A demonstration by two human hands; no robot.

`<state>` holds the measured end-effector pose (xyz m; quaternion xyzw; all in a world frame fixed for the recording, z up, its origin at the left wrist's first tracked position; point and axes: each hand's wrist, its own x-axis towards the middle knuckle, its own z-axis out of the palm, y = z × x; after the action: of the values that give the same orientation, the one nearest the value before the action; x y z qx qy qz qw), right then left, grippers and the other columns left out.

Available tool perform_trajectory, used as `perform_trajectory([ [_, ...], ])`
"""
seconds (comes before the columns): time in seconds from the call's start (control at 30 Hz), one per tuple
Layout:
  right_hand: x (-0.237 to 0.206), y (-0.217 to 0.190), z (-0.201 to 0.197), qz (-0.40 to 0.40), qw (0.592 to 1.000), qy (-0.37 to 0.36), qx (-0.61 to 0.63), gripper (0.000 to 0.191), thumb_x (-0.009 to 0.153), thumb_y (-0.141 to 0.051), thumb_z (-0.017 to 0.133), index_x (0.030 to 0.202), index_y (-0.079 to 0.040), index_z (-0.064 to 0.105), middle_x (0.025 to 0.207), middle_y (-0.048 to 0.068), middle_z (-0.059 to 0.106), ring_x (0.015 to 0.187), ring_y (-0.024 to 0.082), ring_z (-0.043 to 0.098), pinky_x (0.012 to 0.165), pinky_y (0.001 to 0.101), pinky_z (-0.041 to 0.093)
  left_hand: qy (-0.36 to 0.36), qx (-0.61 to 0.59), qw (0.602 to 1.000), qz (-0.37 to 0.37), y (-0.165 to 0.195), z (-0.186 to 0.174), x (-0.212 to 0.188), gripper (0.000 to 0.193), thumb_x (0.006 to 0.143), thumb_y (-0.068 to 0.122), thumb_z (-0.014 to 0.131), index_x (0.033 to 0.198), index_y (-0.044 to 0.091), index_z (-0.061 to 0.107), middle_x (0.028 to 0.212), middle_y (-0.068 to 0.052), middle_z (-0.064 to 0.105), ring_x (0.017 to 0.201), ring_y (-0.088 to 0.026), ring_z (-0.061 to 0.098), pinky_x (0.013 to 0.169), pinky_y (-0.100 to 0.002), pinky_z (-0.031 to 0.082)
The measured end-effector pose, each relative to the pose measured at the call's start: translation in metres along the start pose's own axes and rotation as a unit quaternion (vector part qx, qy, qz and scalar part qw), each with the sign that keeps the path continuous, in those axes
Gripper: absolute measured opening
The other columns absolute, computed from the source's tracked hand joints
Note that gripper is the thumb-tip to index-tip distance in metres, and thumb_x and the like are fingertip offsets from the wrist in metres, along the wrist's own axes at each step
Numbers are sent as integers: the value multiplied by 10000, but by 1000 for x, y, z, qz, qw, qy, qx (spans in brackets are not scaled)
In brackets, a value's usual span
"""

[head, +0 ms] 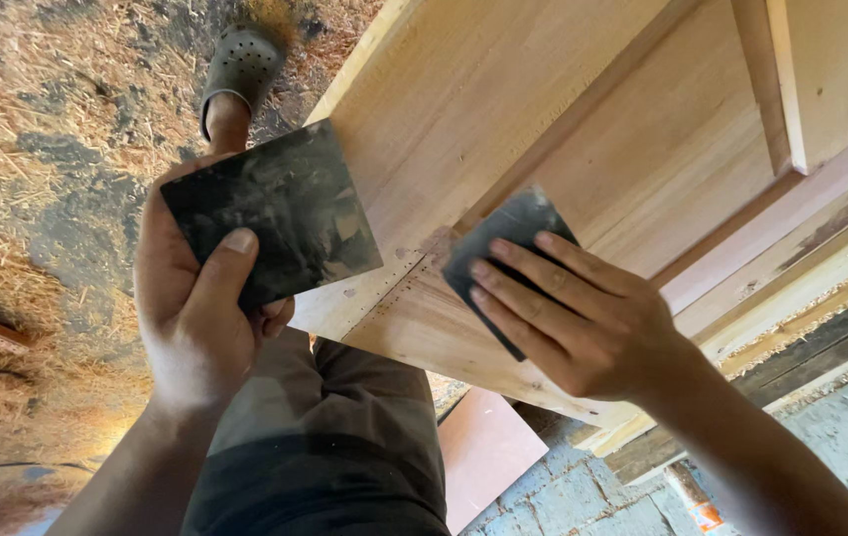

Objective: The person sands the rails and panels of a wooden door frame by hand using pieces of sandpaper, working over different joints and surfaces. They briefly apply wood filler from a can onto the frame with a small scraper and then continue sanding the filled spots and edges.

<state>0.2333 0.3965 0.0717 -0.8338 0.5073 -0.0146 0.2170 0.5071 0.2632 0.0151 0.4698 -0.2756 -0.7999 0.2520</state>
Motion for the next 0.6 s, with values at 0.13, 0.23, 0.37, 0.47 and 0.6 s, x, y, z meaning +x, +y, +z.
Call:
perform_trajectory([
  [0.13,16,-11,13,-5,1000,-2,-1,269,947,-165,666,1171,-66,776,1291,77,736,1260,243,659,1117,425,480,-3,50,999,-3,-5,-1,-2,383,1014,1,429,1393,-26,383,943,-122,624,505,-67,477,418,-231,410],
  [0.23,16,-11,9,-3,999,-36,34,286,923,-173,655,1152,-52,776,1274,85,736,1233,248,674,1096,428,491,-4,28,1000,-6,-9,-4,-6,375,1031,1,428,1404,-29,392,938,-124,613,516,-70,475,430,-231,400],
  [0.37,4,-8,-13,44,993,-30,103,294,867,-131,671,1128,-25,757,1214,122,743,1144,292,722,1008,449,561,-2,40,999,-5,-9,5,-13,401,1016,-13,424,1415,-44,394,890,-127,605,503,-87,479,409,-245,418],
  [0.47,2,-36,-10,241,903,223,277,265,925,72,606,1180,36,666,1184,220,709,1071,345,752,949,402,637,-4,26,999,-28,-6,27,-16,435,981,-19,416,1414,-17,375,845,-126,607,456,-96,473,364,-246,415],
  [0.6,3,-96,15,429,808,288,285,323,905,69,653,1228,84,640,1110,231,756,732,192,737,639,247,559,4,-56,993,-108,0,62,-20,421,986,-19,417,1405,1,385,820,-119,586,455,-101,454,377,-264,405],
])
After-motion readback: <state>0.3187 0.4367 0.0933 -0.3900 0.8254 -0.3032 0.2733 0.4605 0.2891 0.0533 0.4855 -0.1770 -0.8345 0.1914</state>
